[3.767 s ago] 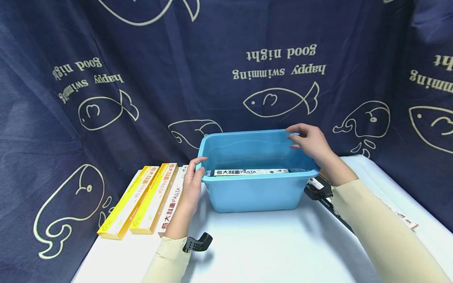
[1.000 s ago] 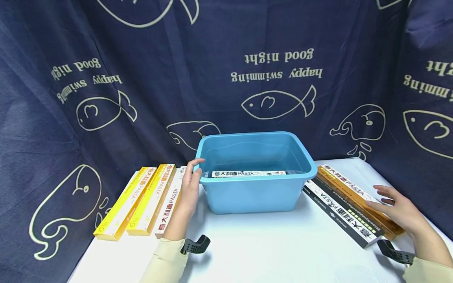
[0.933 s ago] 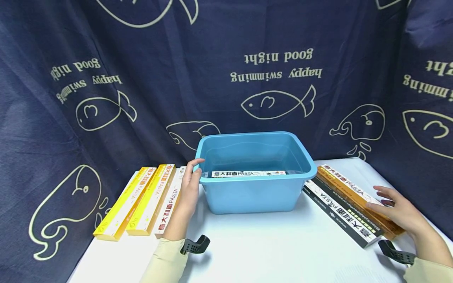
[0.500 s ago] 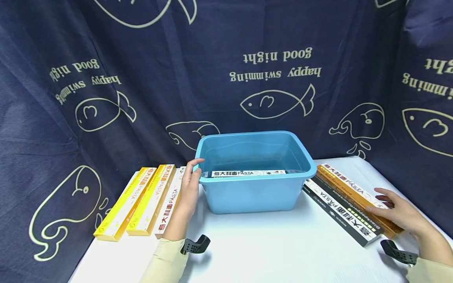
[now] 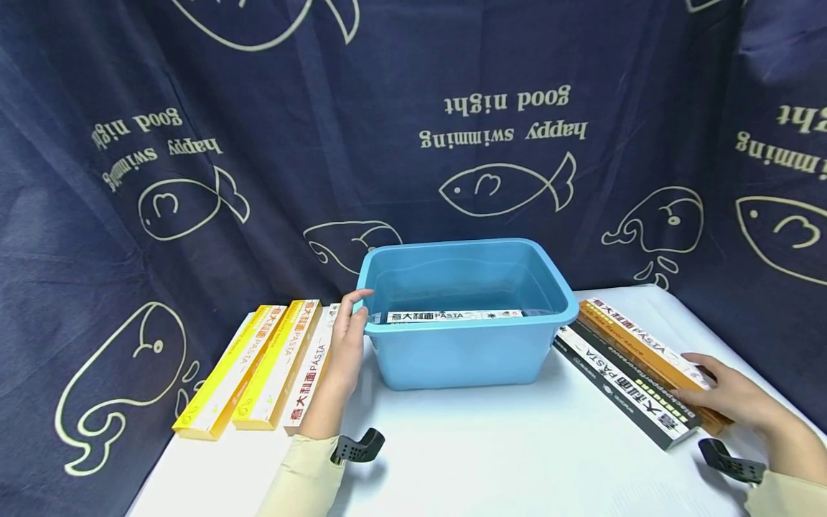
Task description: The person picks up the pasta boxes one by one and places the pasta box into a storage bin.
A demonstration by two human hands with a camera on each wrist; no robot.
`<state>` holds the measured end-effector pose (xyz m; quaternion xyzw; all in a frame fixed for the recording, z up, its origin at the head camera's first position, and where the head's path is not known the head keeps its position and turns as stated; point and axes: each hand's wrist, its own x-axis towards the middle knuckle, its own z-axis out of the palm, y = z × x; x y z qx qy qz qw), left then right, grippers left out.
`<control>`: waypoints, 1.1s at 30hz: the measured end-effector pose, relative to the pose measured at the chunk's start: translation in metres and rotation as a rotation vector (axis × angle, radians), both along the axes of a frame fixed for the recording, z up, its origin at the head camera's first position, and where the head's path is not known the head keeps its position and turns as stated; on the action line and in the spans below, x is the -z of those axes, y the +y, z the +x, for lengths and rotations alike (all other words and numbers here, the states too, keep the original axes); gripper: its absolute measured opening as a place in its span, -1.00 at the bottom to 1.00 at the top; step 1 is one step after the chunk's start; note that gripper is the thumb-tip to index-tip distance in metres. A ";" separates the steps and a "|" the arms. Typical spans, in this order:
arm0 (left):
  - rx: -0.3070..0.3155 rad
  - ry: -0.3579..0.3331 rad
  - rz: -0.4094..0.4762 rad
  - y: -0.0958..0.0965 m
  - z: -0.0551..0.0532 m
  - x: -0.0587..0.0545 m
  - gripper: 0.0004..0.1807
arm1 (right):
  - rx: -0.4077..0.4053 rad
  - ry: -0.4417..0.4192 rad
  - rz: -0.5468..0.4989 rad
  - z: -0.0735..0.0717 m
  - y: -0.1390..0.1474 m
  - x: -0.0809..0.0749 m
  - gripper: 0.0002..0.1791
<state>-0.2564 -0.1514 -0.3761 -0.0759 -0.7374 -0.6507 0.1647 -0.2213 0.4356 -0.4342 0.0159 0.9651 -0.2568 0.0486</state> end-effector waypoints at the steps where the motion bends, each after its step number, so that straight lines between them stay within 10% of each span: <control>1: 0.000 0.000 0.000 0.000 0.000 0.000 -0.60 | 0.003 -0.007 0.005 0.000 0.000 0.000 0.01; 33: 0.015 -0.009 0.006 0.000 -0.001 0.000 -0.60 | 0.167 0.075 0.120 0.008 0.002 -0.020 0.02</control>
